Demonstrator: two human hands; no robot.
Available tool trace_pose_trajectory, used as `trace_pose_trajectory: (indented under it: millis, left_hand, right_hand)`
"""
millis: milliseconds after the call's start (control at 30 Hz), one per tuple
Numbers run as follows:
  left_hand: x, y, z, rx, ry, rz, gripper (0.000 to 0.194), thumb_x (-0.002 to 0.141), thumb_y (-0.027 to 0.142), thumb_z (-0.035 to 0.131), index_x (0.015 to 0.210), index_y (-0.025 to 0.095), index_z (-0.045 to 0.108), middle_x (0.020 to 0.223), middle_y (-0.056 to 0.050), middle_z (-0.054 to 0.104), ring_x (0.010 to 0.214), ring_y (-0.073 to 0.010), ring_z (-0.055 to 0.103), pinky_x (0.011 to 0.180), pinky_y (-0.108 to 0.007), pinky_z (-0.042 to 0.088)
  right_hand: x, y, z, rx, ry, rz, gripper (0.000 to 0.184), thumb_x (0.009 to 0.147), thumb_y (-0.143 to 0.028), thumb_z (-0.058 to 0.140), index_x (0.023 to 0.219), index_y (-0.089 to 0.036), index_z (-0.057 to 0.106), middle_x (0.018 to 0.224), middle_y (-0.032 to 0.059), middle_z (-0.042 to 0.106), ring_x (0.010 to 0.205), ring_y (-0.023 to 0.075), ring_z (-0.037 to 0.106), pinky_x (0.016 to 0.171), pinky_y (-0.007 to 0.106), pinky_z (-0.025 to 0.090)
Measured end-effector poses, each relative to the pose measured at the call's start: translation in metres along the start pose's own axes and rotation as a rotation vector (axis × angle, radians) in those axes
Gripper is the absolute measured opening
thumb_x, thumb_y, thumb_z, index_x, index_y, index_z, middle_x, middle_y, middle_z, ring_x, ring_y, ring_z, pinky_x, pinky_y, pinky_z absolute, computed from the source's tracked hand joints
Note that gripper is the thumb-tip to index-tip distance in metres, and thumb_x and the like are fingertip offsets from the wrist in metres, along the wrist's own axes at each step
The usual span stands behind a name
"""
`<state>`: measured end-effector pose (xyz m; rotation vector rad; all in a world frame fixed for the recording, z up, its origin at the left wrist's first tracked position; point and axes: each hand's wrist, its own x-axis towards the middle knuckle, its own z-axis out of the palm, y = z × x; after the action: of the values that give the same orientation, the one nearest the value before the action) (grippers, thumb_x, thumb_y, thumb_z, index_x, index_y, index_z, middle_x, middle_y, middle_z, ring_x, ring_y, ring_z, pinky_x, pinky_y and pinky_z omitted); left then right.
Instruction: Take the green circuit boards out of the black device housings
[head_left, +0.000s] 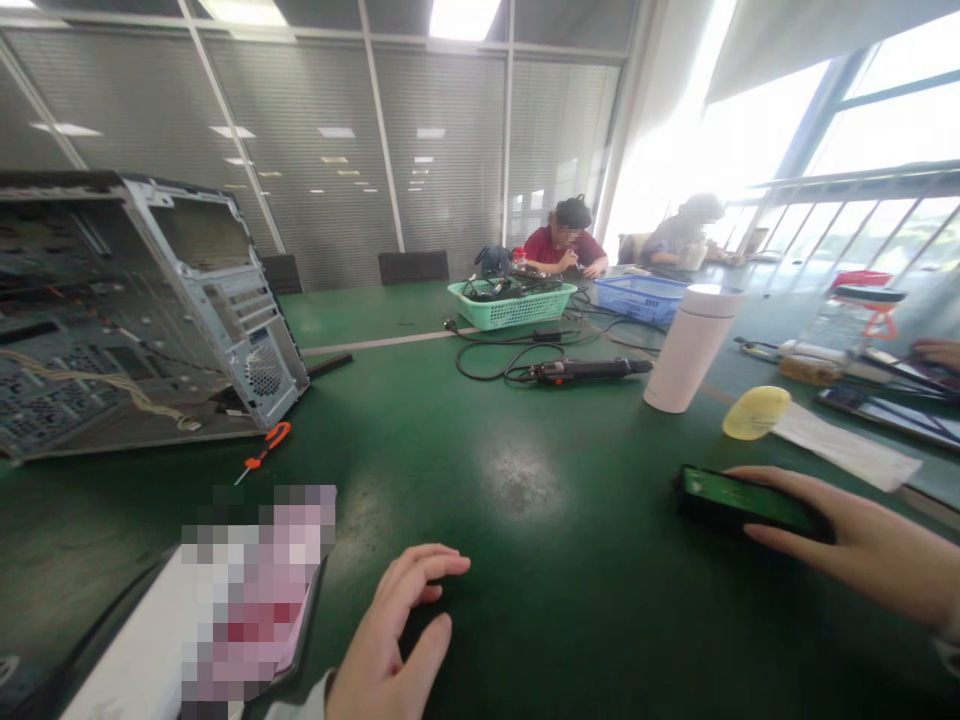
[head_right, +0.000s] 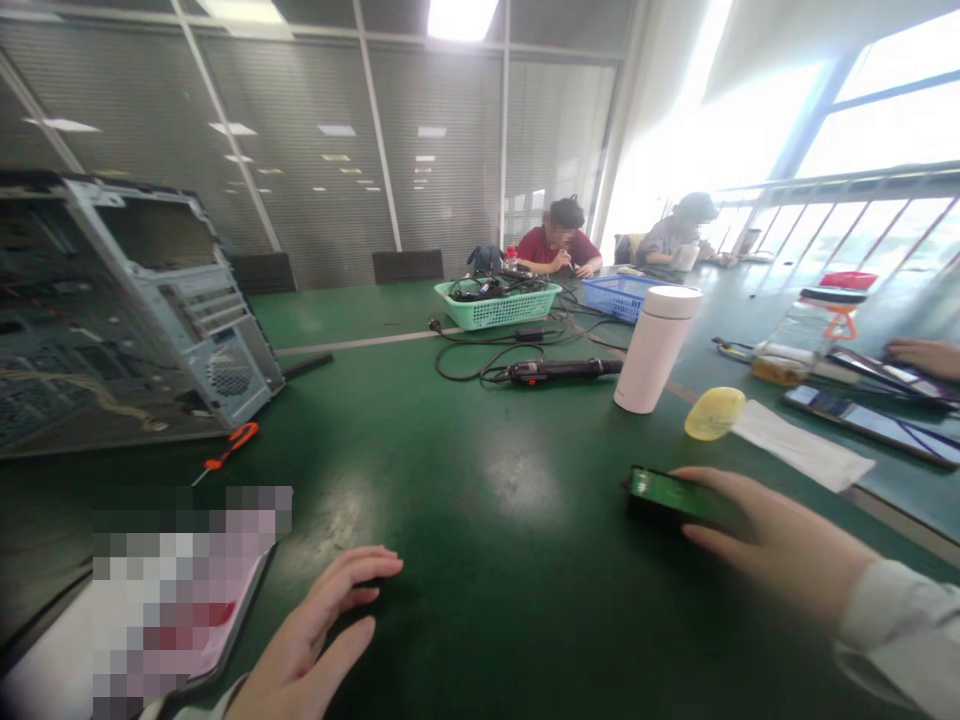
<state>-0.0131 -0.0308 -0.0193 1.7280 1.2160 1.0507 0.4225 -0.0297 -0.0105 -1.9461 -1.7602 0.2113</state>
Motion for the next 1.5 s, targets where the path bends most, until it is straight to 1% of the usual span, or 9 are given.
trace_pose_trajectory:
  millis: [100, 333, 733, 833, 933, 1100, 1233, 1367, 1500]
  left_hand:
    - [-0.001, -0.002, 0.001, -0.021, 0.003, -0.026, 0.034, 0.083, 0.014, 0.051, 0.107, 0.029, 0.070, 0.121, -0.005, 0.065, 0.114, -0.0244, 0.060, 0.093, -0.033, 0.051]
    - [-0.004, -0.006, 0.005, -0.130, 0.041, -0.069, 0.052, 0.081, 0.014, 0.059, 0.131, 0.025, 0.051, 0.136, -0.009, 0.057, 0.124, -0.0280, 0.054, 0.097, -0.039, 0.050]
    - [-0.002, -0.003, 0.007, -0.218, 0.093, -0.124, 0.052, 0.079, 0.025, 0.068, 0.129, 0.024, 0.053, 0.135, -0.009, 0.058, 0.129, -0.0289, 0.051, 0.101, -0.037, 0.048]
    - [-0.004, -0.005, 0.008, -0.278, 0.116, -0.152, 0.056, 0.081, 0.036, 0.068, 0.133, 0.026, 0.051, 0.141, -0.007, 0.055, 0.129, -0.0277, 0.051, 0.100, -0.035, 0.049]
    - [-0.008, -0.006, 0.009, -0.292, 0.150, -0.230, 0.059, 0.081, 0.048, 0.065, 0.135, 0.027, 0.052, 0.141, -0.005, 0.057, 0.121, -0.0273, 0.059, 0.100, -0.036, 0.049]
    - [-0.007, -0.004, 0.008, -0.199, 0.231, -0.220, 0.051, 0.086, 0.057, 0.052, 0.123, 0.025, 0.066, 0.132, -0.006, 0.065, 0.120, -0.0316, 0.058, 0.099, -0.043, 0.049]
    - [0.003, -0.014, 0.003, -0.210, 0.143, -0.125, 0.054, 0.086, 0.059, 0.046, 0.125, 0.027, 0.064, 0.127, -0.009, 0.067, 0.119, -0.0334, 0.058, 0.080, -0.039, 0.057]
    - [0.010, -0.027, -0.001, -0.215, 0.139, -0.142, 0.052, 0.086, 0.056, 0.048, 0.125, 0.025, 0.064, 0.121, -0.012, 0.068, 0.111, -0.0315, 0.062, 0.072, -0.034, 0.058]
    - [0.008, -0.023, 0.002, -0.205, 0.188, -0.152, 0.052, 0.084, 0.051, 0.051, 0.129, 0.026, 0.058, 0.124, -0.011, 0.064, 0.113, -0.0308, 0.060, 0.073, -0.033, 0.058]
  right_hand:
    - [-0.001, -0.076, 0.020, 0.140, -0.205, -0.145, 0.055, 0.078, -0.055, 0.058, 0.125, -0.027, 0.055, 0.124, 0.0056, 0.054, 0.112, 0.0268, 0.052, 0.101, 0.048, 0.039]
    - [-0.011, -0.208, 0.062, 0.267, -0.293, -0.563, 0.054, 0.074, -0.010, 0.057, 0.124, -0.029, 0.052, 0.116, 0.0017, 0.053, 0.107, 0.0184, 0.049, 0.092, 0.034, 0.046]
    - [-0.003, -0.201, 0.096, 0.242, 0.059, -0.992, 0.025, 0.094, -0.021, 0.047, 0.119, -0.020, 0.049, 0.119, 0.0082, 0.049, 0.115, 0.0194, 0.044, 0.090, 0.031, 0.048]
    - [-0.008, -0.204, 0.094, 0.401, -0.006, -0.884, 0.028, 0.093, -0.033, 0.057, 0.117, -0.021, 0.051, 0.115, 0.0059, 0.052, 0.106, 0.0163, 0.048, 0.089, 0.028, 0.045]
    - [-0.012, -0.210, 0.094, 0.649, -0.197, -0.525, 0.029, 0.088, -0.042, 0.060, 0.107, -0.019, 0.057, 0.097, 0.0034, 0.056, 0.087, 0.0126, 0.052, 0.077, 0.024, 0.042]
    - [-0.003, -0.213, 0.098, 1.117, -0.804, 0.148, 0.063, 0.069, -0.075, 0.060, 0.077, -0.015, 0.045, 0.062, -0.0014, 0.046, 0.054, 0.0074, 0.042, 0.051, 0.019, 0.030]
    - [0.005, -0.211, 0.098, 1.244, -1.207, 0.378, 0.064, 0.091, -0.070, 0.019, 0.089, -0.014, 0.049, 0.064, 0.0019, 0.051, 0.044, 0.0079, 0.045, 0.045, 0.018, 0.030]
    - [0.004, -0.210, 0.098, 1.392, -1.255, 0.528, 0.054, 0.099, -0.057, 0.006, 0.099, -0.017, 0.043, 0.072, -0.0009, 0.051, 0.045, 0.0029, 0.044, 0.048, 0.014, 0.033]
    - [0.002, -0.209, 0.102, 1.402, -1.141, 0.432, 0.058, 0.088, -0.072, 0.039, 0.100, -0.016, 0.042, 0.082, 0.0014, 0.051, 0.060, 0.0062, 0.054, 0.047, 0.013, 0.039]
